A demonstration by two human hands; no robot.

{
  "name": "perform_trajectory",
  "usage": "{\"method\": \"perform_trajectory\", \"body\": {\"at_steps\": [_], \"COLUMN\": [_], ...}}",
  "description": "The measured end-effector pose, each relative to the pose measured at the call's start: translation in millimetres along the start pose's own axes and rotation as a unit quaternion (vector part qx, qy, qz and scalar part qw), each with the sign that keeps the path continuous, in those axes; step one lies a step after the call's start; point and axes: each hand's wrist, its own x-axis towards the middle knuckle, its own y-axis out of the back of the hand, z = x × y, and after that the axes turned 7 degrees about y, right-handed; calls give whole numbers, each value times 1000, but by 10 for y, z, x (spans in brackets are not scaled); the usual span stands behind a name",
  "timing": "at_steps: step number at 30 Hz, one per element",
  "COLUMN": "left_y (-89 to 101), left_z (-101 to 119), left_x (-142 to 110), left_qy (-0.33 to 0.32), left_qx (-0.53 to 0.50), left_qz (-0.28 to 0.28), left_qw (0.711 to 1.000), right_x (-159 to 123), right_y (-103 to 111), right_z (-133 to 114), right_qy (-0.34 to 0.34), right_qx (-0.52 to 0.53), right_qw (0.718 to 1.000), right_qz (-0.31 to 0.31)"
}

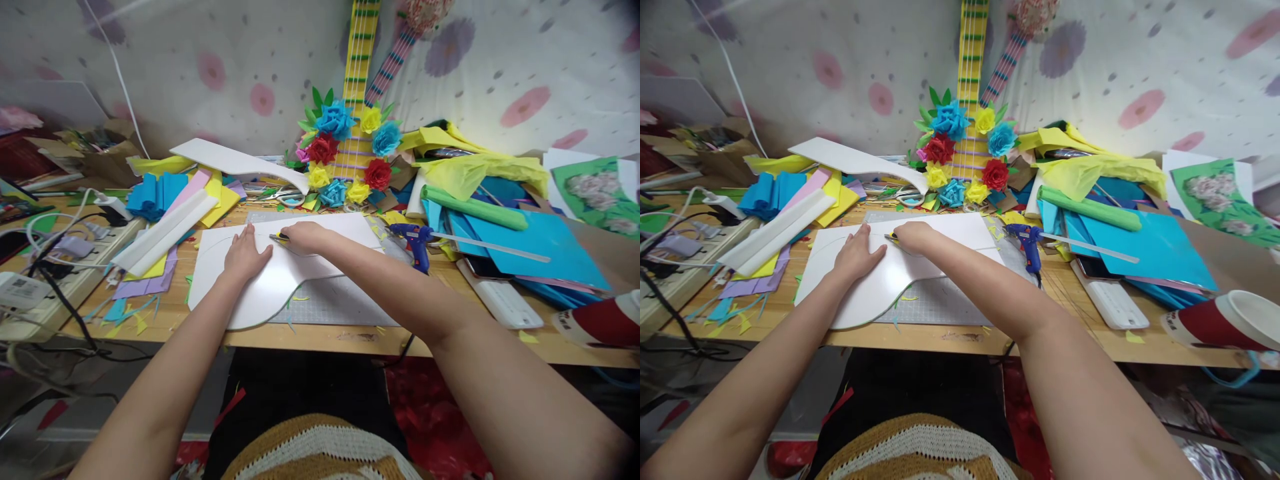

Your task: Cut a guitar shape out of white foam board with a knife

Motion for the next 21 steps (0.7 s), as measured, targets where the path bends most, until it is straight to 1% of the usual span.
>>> {"method": "perform_trajectory", "body": {"at_steps": [6, 15, 21], "left_y": [-14, -46, -62], "left_z": [-9, -11, 22], "left_x": [7, 13, 86], "left_qy": [-3, -9, 12], "left_qx": [-1, 6, 0], "left_qz": [4, 20, 35], "left_qw": [1000, 1000, 999], "right_x": [-20, -47, -17], "right_y": [-19, -65, -27], "right_z": [-21, -56, -53], "right_qy": [-10, -19, -14], "right_qx": [2, -2, -29], "right_qw": [1000, 1000, 999], "right_qz": [-4, 12, 23]}}
